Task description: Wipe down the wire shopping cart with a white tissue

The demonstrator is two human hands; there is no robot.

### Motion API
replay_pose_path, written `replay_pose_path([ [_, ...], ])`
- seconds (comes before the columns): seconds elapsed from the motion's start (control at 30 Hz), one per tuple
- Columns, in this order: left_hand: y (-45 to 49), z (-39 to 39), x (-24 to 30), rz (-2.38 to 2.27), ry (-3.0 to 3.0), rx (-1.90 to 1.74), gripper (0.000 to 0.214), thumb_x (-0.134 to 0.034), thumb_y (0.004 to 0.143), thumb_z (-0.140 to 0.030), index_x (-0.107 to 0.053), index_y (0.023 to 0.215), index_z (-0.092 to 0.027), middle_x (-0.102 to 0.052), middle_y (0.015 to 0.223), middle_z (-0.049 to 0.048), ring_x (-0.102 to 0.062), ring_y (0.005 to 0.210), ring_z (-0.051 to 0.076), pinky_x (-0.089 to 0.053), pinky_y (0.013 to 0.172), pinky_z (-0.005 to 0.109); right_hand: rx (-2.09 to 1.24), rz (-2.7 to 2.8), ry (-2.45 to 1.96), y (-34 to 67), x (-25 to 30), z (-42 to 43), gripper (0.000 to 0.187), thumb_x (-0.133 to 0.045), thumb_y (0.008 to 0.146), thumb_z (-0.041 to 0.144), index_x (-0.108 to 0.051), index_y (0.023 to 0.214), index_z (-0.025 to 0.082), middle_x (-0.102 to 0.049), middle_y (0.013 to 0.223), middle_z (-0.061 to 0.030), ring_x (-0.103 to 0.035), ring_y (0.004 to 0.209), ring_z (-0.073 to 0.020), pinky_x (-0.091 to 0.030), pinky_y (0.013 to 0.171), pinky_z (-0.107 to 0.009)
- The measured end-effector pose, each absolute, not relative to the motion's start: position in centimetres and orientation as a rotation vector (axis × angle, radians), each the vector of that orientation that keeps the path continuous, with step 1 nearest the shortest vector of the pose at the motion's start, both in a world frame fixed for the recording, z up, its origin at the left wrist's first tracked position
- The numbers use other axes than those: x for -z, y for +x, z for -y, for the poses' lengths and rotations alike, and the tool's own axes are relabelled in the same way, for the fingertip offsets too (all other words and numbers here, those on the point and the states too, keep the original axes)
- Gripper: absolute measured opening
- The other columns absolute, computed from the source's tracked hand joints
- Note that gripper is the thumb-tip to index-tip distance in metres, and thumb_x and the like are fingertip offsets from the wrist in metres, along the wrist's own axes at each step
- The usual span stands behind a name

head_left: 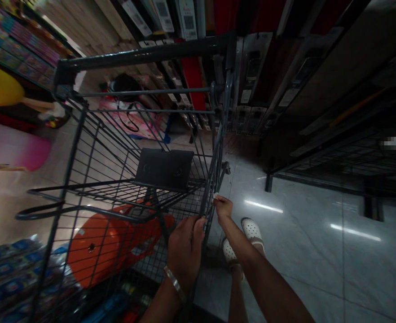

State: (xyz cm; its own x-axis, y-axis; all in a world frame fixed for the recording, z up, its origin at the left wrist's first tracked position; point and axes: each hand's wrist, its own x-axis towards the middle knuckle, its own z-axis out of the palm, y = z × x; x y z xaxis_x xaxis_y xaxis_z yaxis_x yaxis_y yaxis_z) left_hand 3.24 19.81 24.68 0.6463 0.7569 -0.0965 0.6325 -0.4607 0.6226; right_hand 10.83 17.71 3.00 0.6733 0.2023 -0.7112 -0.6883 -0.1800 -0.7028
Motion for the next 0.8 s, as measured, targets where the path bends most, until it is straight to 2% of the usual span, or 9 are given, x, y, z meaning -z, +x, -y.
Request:
replay_pose_path([
  [0.1,3.4,-20.0,-24.7,-1.079,2.230,-0.254,0.043,-0.032,0.095,-0.044,-0.061,0.074,-0.021,-0.061,0.059,-0.0008,-0.061,0.058,0.013,-0.045,0.059,0.024,-0.826,-0.373,-1.520,11.9,-5.1,-18.4,0.003,-0.062,0.064,0.017,-0.063,0.065,0.019,-0.059,0.053,0.0023,-0.050,0.052,-0.0142,-0.040,0.051,-0.028],
  [0.33,3.8,-20.8,-24.6,-1.097,2.215,-0.241,0.045,-0.031,0.094,-0.045,-0.060,0.070,-0.021,-0.059,0.056,-0.0014,-0.059,0.053,0.013,-0.043,0.055,0.024,-0.796,-0.219,-1.486,13.4,-7.4,-19.2,0.021,-0.058,0.063,0.025,-0.069,0.080,0.019,-0.062,0.062,0.0010,-0.049,0.057,-0.0142,-0.040,0.056,-0.029],
  [0.5,4.0,-21.4,-24.7,-1.123,2.210,-0.218,0.046,-0.030,0.093,-0.048,-0.062,0.074,-0.021,-0.061,0.058,-0.0002,-0.060,0.056,0.014,-0.044,0.055,0.024,-0.789,-0.136,-1.537,11.7,-6.0,-17.5,0.018,-0.060,0.060,0.026,-0.069,0.074,0.021,-0.067,0.077,-0.0034,-0.057,0.072,-0.0185,-0.046,0.071,-0.032],
  [0.8,4.6,-22.6,-24.5,-1.142,2.157,-0.248,0.043,-0.033,0.093,-0.046,-0.060,0.070,-0.021,-0.059,0.056,-0.0014,-0.058,0.054,0.013,-0.042,0.054,0.024,-0.829,-0.111,-1.640,8.7,-2.1,-17.2,0.024,-0.058,0.062,0.031,-0.070,0.077,0.016,-0.070,0.083,-0.0095,-0.062,0.077,-0.0229,-0.048,0.077,-0.036],
])
